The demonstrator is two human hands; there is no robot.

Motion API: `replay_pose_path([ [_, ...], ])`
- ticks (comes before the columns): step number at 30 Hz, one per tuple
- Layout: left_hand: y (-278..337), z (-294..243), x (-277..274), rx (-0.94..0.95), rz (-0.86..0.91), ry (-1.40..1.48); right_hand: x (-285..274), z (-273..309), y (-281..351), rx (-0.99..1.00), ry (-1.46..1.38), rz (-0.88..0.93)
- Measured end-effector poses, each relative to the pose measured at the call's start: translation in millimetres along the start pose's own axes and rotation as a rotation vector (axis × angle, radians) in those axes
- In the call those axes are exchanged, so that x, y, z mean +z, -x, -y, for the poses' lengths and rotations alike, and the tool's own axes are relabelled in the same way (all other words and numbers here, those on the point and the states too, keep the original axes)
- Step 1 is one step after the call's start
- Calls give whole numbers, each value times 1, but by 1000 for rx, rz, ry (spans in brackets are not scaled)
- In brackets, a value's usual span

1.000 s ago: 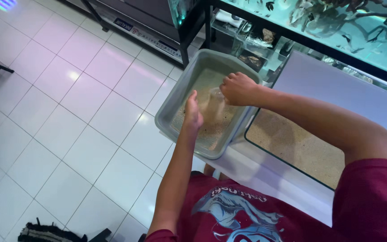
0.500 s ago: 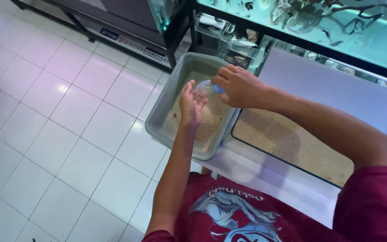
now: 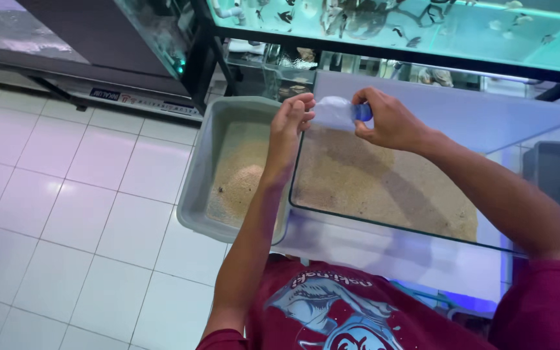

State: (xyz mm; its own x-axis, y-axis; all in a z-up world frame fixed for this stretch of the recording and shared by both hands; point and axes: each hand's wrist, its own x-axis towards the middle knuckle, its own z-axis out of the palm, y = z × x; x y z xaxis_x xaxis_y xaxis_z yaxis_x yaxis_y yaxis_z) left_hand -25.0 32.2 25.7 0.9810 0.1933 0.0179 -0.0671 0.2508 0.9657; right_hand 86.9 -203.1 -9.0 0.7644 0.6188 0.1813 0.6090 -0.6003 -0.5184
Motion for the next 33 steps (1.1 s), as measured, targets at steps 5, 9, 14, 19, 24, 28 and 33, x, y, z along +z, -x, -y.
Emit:
replay_pose_path([
  [5, -5, 7, 16, -47, 149, -44, 30, -41, 32, 141, 41, 193],
  [9, -5, 21, 23, -177, 335, -28, 78, -82, 47, 187, 125, 385],
  [14, -9, 31, 22, -212, 361, -159, 114, -98, 41, 169, 162, 522],
  [19, -8, 29, 24, -168, 324, -146, 185, -141, 48, 179, 130, 586],
  [24, -9, 33, 26, -113, 316, -155, 218, -108, 62, -12, 46, 697],
  [28, -7, 32, 26, -118, 314, -170, 208, -96, 61, 6, 30, 701],
  [33, -8, 39, 26, -113, 304, -126, 176, -90, 64, 264, -125, 745],
])
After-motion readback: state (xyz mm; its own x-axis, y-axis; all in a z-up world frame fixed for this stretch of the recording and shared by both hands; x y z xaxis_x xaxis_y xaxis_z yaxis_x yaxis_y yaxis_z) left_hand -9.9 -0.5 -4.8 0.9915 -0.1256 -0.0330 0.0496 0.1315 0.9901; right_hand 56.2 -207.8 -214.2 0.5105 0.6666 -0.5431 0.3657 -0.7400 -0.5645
